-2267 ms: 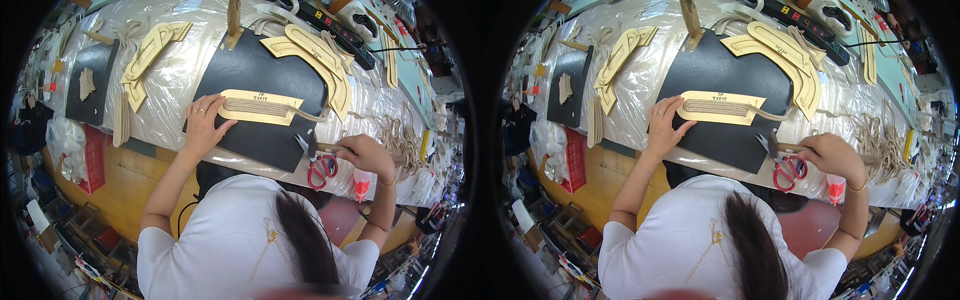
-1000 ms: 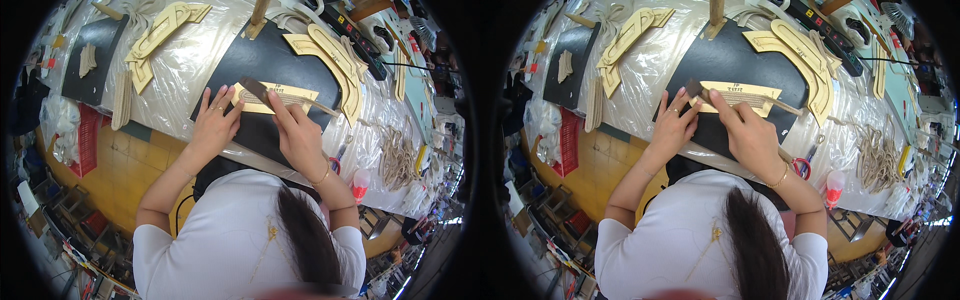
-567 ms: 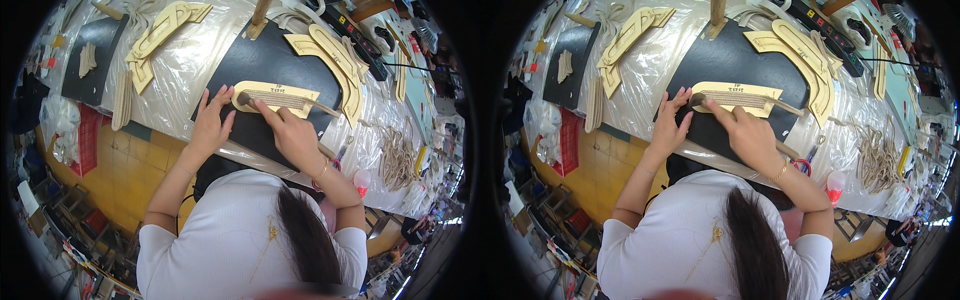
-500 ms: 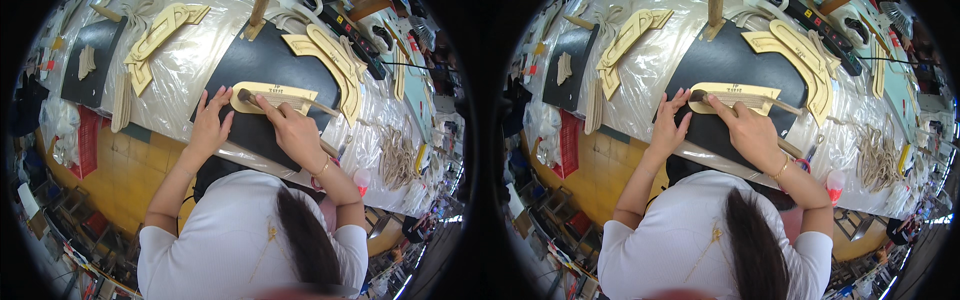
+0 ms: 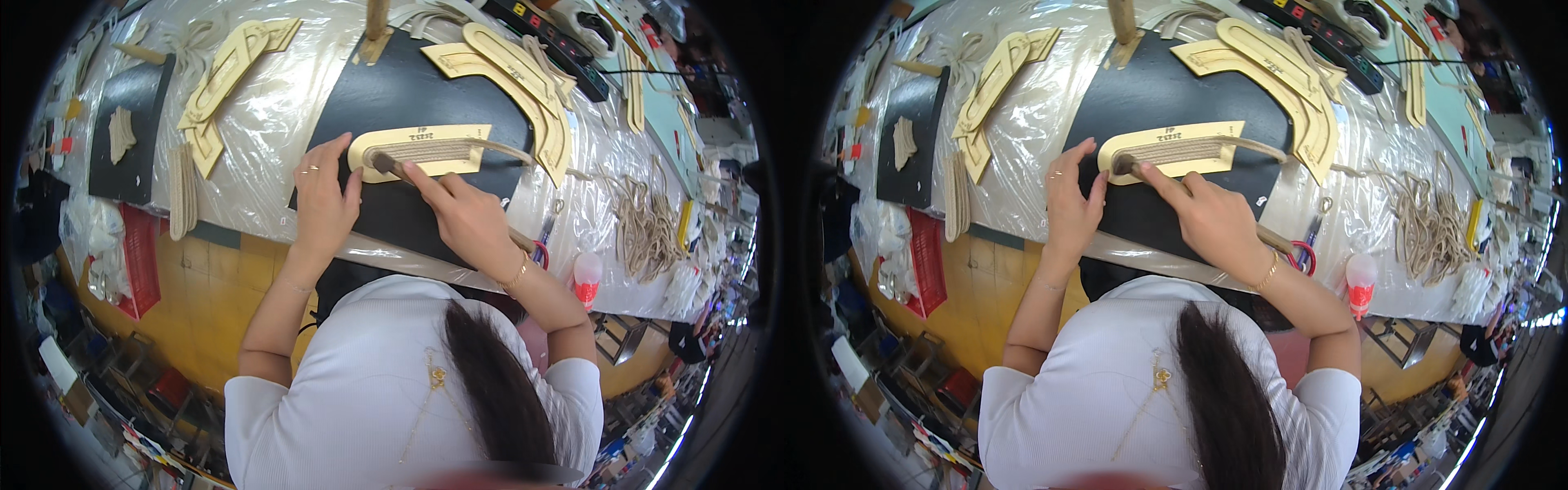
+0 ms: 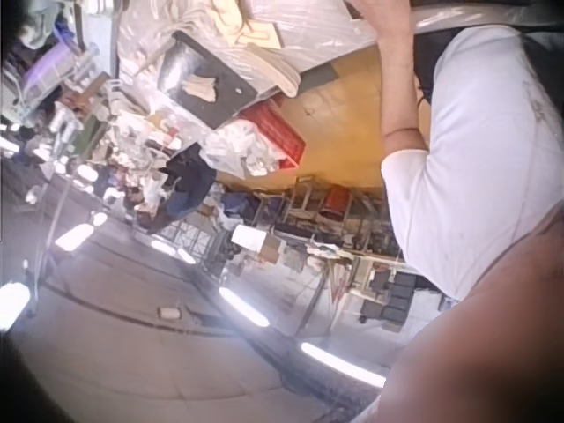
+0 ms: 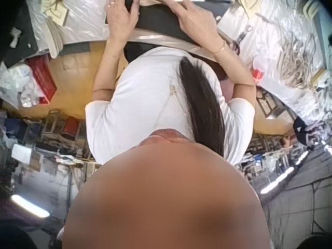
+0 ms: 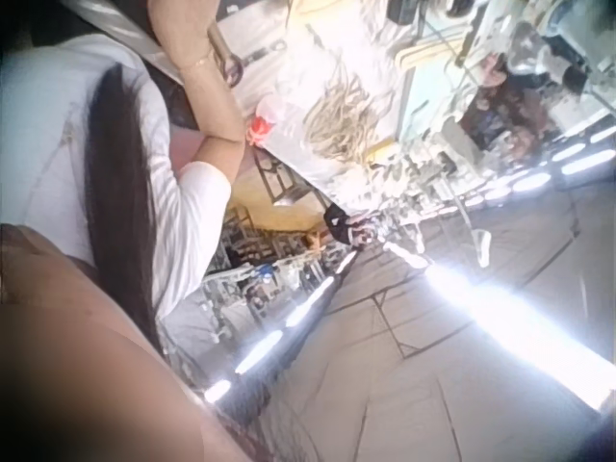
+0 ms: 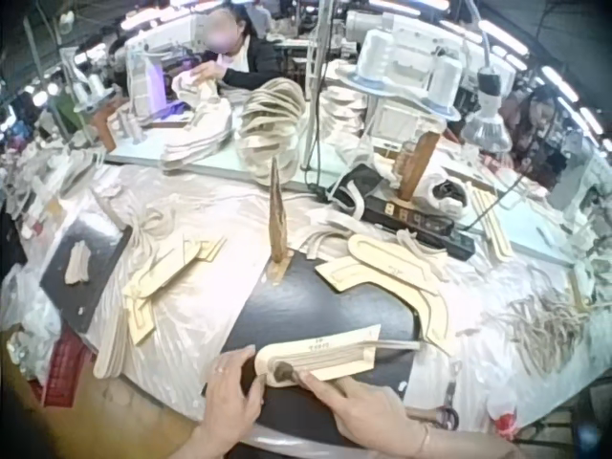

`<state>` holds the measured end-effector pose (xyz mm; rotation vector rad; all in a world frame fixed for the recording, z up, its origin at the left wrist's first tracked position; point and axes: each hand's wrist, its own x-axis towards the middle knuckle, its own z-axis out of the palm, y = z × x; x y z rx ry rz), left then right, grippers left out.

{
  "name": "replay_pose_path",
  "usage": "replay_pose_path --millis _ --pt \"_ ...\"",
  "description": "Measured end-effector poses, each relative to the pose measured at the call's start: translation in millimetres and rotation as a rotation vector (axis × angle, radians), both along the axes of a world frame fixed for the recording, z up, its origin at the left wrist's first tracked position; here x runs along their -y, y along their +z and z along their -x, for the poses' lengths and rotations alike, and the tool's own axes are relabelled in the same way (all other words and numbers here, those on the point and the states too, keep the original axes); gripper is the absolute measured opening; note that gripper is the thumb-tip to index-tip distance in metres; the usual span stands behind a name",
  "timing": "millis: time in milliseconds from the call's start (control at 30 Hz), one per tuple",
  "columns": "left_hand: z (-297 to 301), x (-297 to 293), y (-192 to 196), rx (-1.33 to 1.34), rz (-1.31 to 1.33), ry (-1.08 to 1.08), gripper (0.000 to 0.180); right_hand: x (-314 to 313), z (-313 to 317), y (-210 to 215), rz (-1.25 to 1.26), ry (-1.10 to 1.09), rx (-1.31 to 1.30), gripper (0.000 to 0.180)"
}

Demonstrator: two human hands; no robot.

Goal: The person assembles small craft parts by applying glue to a beige cord, pressing it onto a wooden template, trimming excess cord with scissors, and smoothing the cord with a wooden tool. The person repeats this process on multiple templates, then stacks the finished pieces on the table.

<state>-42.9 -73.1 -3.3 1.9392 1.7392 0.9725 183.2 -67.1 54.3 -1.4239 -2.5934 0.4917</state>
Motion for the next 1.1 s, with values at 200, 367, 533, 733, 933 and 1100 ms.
replay_pose_path --millis 200,367,533,733,933,1100 --pt "-15 -14 3 0.114 0.165 -0.047 0.056 3 -9 -2 -0.081 -0.041 -0.189 0.062" --pt "-20 -15 1 0.008 0.200 -0.030 0.059 0 -15 2 -0.016 -0.084 -0.048 0.062" --pt "-23 -17 -1 -0.051 0.163 -0.041 0.062 3 -24 2 0.039 -0.086 0.043 0.061" --pt "-26 -19 0 -0.137 0.156 -0.040 0.058 5 -31 -2 -0.166 -0.075 -0.303 0.062" --pt "-25 -19 -1 -0.158 0.164 -0.029 0.052 7 -38 -5 -0.093 -0.177 -0.145 0.062" --pt "-25 -21 -2 -0.160 0.166 -0.035 0.045 14 -52 -4 -0.042 -0.178 0.016 0.062"
